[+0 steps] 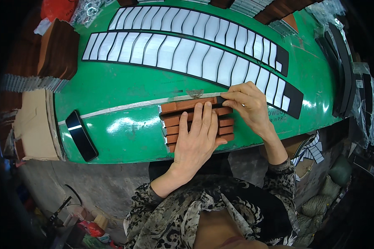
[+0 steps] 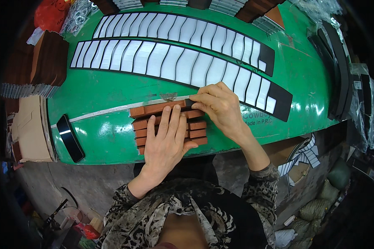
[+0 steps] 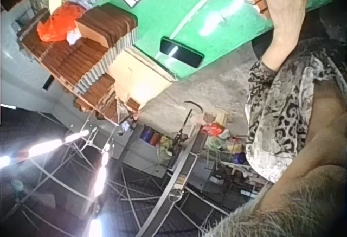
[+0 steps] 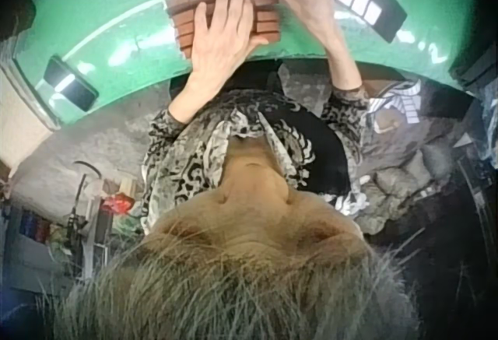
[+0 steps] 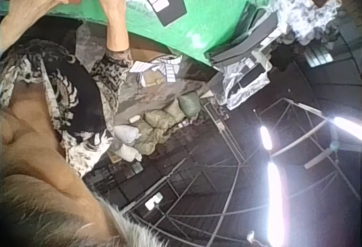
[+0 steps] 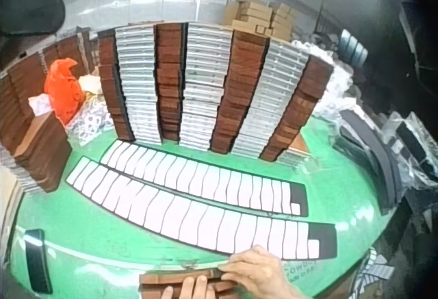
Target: The person is seen attaching small black foam or rubber pieces to brown wood-like components in an industrial workshop.
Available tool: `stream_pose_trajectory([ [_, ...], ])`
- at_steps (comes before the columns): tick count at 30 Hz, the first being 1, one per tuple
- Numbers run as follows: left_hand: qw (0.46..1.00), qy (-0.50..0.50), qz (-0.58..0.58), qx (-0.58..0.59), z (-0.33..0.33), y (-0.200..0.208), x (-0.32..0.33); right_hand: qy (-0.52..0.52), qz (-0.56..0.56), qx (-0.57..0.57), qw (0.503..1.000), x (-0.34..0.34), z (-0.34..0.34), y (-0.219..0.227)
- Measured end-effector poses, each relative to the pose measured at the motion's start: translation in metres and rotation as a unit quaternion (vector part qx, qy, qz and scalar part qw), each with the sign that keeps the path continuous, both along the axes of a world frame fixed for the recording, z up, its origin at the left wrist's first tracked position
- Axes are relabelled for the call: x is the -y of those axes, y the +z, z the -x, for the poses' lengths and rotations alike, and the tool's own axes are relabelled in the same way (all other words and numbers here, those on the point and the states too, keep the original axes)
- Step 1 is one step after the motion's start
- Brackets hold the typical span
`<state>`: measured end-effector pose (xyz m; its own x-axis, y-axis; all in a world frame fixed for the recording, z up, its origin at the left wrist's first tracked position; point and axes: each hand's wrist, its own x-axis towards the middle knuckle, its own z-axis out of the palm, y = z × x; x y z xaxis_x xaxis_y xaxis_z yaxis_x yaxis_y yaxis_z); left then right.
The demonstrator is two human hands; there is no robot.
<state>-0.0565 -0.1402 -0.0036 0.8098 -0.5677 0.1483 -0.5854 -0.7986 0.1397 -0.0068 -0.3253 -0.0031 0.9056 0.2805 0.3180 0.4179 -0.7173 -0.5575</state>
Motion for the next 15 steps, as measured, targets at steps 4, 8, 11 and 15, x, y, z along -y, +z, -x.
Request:
stream_pose_trajectory([
  [4,1.000,0.000,-0.001,0.000,-0.0004,0.0007,-0.0007,-0.001,0.000,0.001,1.000,-0.0010,-0.0009,0.0006],
  [8,1.000,0.000,-0.001,0.003,-0.0003,0.0006,-0.0012,0.001,0.001,-0.003,1.000,-0.0010,-0.0007,-0.0001],
  [11,1.000,-0.003,-0.001,0.005,-0.0013,0.0013,-0.0021,0.003,0.006,-0.007,1.000,-0.0009,-0.0014,0.0017],
  [15,1.000,-0.002,0.001,0.005,-0.0003,-0.0001,-0.0015,0.020,0.014,-0.006,1.000,0.0008,-0.0027,0.0028],
])
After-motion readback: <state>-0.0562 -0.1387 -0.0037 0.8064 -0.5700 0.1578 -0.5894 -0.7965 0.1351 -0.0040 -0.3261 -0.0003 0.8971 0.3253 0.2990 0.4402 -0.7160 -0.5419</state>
